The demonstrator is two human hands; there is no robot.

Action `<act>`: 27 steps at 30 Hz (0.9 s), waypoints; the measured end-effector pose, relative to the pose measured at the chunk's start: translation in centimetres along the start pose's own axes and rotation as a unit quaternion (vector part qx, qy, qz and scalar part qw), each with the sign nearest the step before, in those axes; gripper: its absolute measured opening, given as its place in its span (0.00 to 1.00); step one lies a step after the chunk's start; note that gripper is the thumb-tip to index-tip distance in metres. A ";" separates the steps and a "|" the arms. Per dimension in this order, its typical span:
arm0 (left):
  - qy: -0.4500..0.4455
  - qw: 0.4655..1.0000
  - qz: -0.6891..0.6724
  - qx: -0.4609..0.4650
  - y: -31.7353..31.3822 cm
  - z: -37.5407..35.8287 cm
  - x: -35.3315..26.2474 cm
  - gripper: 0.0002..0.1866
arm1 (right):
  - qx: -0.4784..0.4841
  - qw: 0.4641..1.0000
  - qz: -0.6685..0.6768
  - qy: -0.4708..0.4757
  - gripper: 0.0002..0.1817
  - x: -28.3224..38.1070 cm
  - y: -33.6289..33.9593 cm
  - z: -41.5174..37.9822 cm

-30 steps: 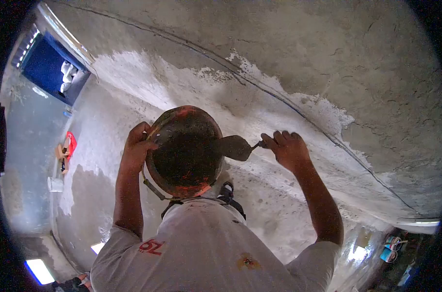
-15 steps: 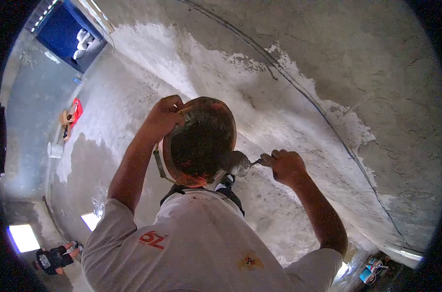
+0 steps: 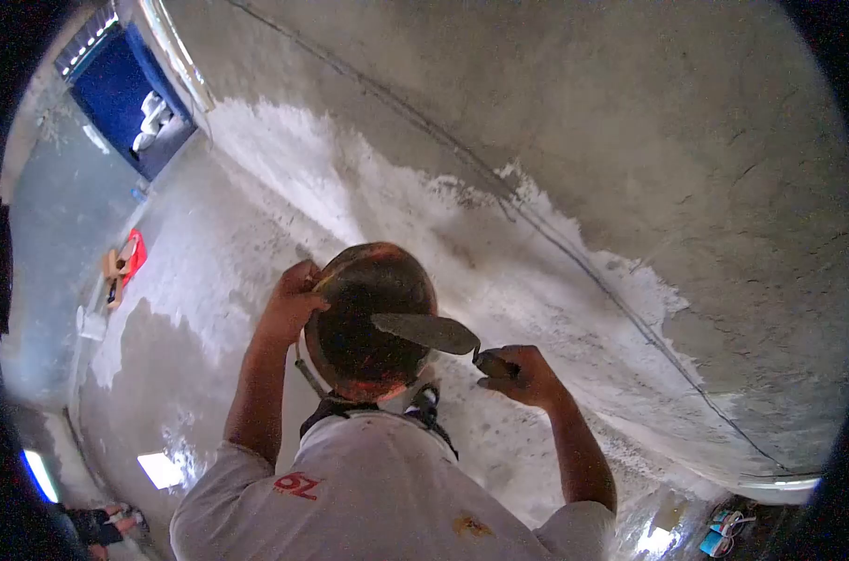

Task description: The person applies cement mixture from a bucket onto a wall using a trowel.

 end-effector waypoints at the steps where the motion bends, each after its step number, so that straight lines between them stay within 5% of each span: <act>1: -0.001 1.000 -0.009 -0.008 0.3 0.3 0.1 0.10 | -0.006 0.999 0.031 -0.013 0.23 0.6 0.4 -0.2; 5: -0.006 0.998 0.042 -0.038 1.0 0.5 -0.1 0.10 | -0.044 0.996 0.069 -0.046 0.25 0.6 1.0 -0.4; 13: 0.018 0.999 0.006 -0.039 4.2 2.0 3.8 0.12 | -0.181 0.976 0.086 -0.083 0.15 1.9 1.8 1.6; 21: 0.045 0.995 0.003 -0.093 7.6 3.6 9.3 0.13 | -0.251 0.967 -0.002 -0.042 0.15 0.6 -0.4 5.1; 23: 0.011 0.982 0.129 -0.135 8.5 3.5 9.7 0.12 | -0.237 0.968 0.007 -0.075 0.15 -0.3 -2.0 6.1; 25: -0.044 0.987 0.076 -0.138 8.8 3.5 10.8 0.11 | -0.291 0.954 -0.047 -0.047 0.14 0.7 -2.3 7.1; 27: -0.027 0.985 0.120 -0.122 9.7 3.1 13.2 0.12 | -0.308 0.947 0.055 -0.072 0.15 -0.2 -2.3 7.6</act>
Point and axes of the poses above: each hand's wrist, its own z-axis towards the middle knuckle, its own y-axis out of the back of the hand, x = y × z, the point moved 7 cm from there along z, towards the middle knuckle, and after that the axes turned 3 degrees about z, right-handed, at the moved point
